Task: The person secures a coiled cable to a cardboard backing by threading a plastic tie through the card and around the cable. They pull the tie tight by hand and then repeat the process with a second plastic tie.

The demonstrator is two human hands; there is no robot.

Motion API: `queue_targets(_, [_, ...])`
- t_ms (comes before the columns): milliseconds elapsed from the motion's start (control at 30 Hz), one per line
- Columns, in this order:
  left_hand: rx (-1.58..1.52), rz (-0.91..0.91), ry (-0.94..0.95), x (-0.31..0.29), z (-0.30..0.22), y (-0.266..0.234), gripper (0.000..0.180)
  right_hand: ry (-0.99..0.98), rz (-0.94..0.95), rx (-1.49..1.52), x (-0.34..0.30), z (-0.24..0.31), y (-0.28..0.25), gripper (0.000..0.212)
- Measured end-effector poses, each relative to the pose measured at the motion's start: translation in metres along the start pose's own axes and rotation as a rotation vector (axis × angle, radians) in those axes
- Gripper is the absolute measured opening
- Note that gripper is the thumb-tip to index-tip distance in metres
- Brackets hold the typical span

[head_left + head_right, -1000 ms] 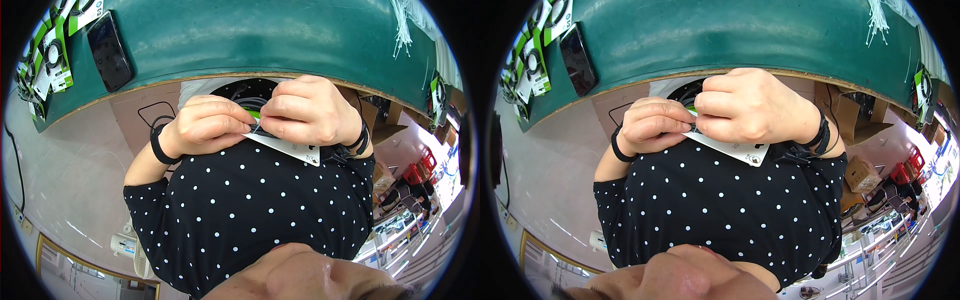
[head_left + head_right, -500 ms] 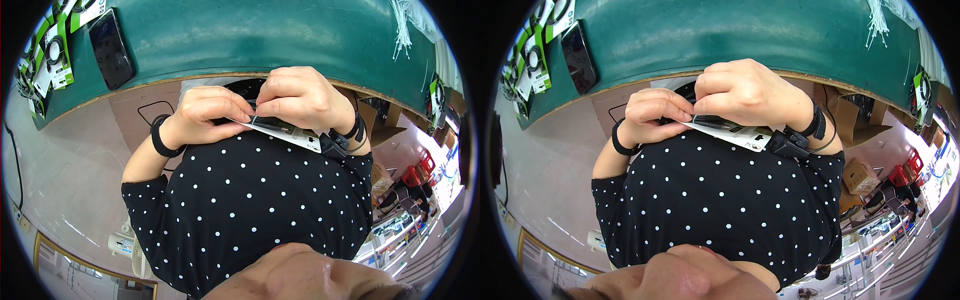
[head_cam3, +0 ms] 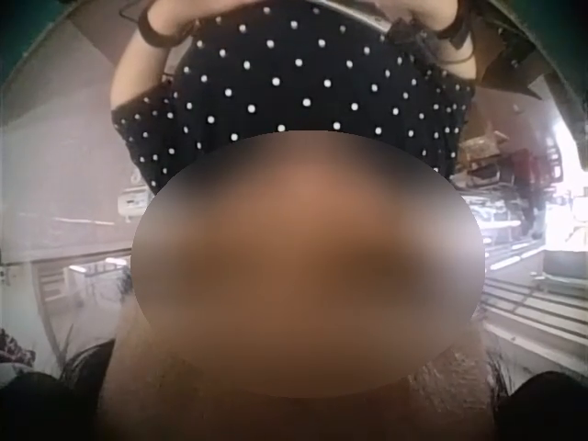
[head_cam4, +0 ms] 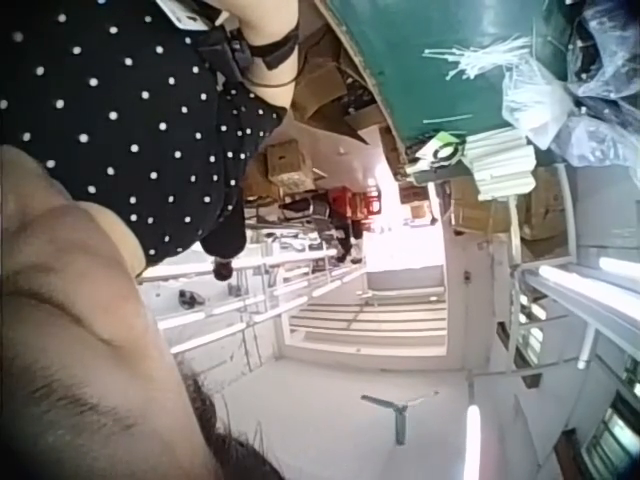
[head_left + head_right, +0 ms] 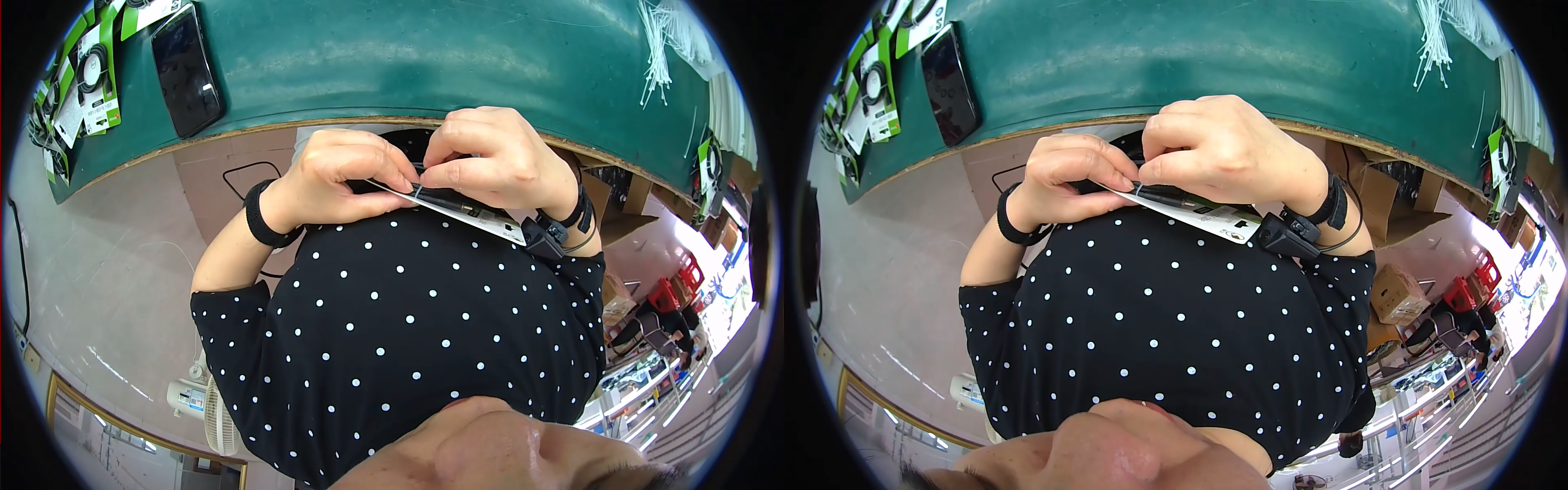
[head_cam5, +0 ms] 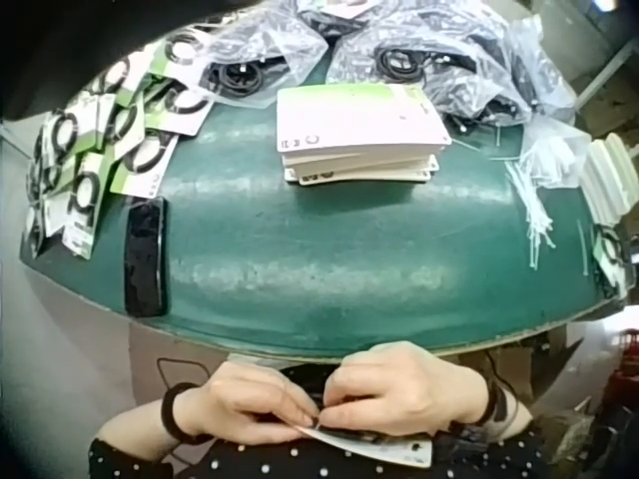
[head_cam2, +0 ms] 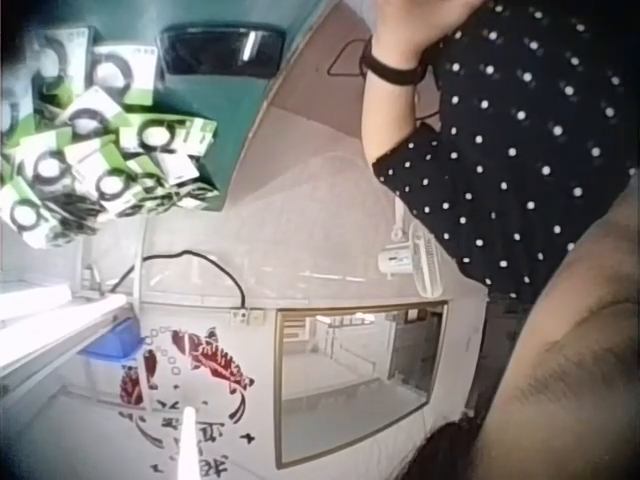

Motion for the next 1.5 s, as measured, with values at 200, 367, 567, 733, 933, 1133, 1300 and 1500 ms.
queue_targets(200, [-0.007, 0.006, 0.012, 0.001, 0.001, -0.002, 0.016, -0.027, -0.011, 0.000, 0.001, -0.002, 0.001, 0.018])
queue_targets(367, [-0.016, 0.007, 0.004, 0.003, 0.001, -0.003, 0.016, -0.007, 0.010, 0.004, 0.003, -0.003, 0.000, 0.013])
queue_targets(567, [-0.010, 0.014, 0.006, 0.003, 0.002, -0.004, 0.016, -0.019, 0.012, -0.005, 0.002, -0.002, 0.001, 0.013])
queue_targets(733, [-0.010, 0.024, -0.014, 0.003, 0.004, -0.004, 0.016, -0.073, -0.047, -0.001, 0.003, -0.004, 0.002, 0.017])
queue_targets(933, [-0.014, 0.021, -0.023, 0.003, 0.006, -0.004, 0.016, -0.057, -0.045, 0.001, 0.001, -0.005, 0.005, 0.017])
queue_targets(1133, [-0.016, 0.028, -0.081, 0.004, 0.007, -0.004, 0.017, -0.038, -0.044, 0.023, -0.002, -0.006, 0.005, 0.017])
queue_targets(1300, [-0.042, 0.032, -0.120, 0.004, 0.015, -0.002, 0.017, -0.010, -0.024, 0.028, -0.006, -0.010, 0.011, 0.015])
queue_targets(1500, [-0.058, 0.049, -0.167, 0.003, 0.022, -0.002, 0.017, 0.022, -0.051, 0.034, -0.008, -0.012, 0.014, 0.010])
Point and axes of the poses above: each hand's wrist, its own x-axis towards the middle knuckle, its own y-axis out of the palm, z = x × y, the point moved 5 cm from there along x, towards the middle knuckle, and after that the axes turned 14 degrees about -y, right-handed, at the moved point
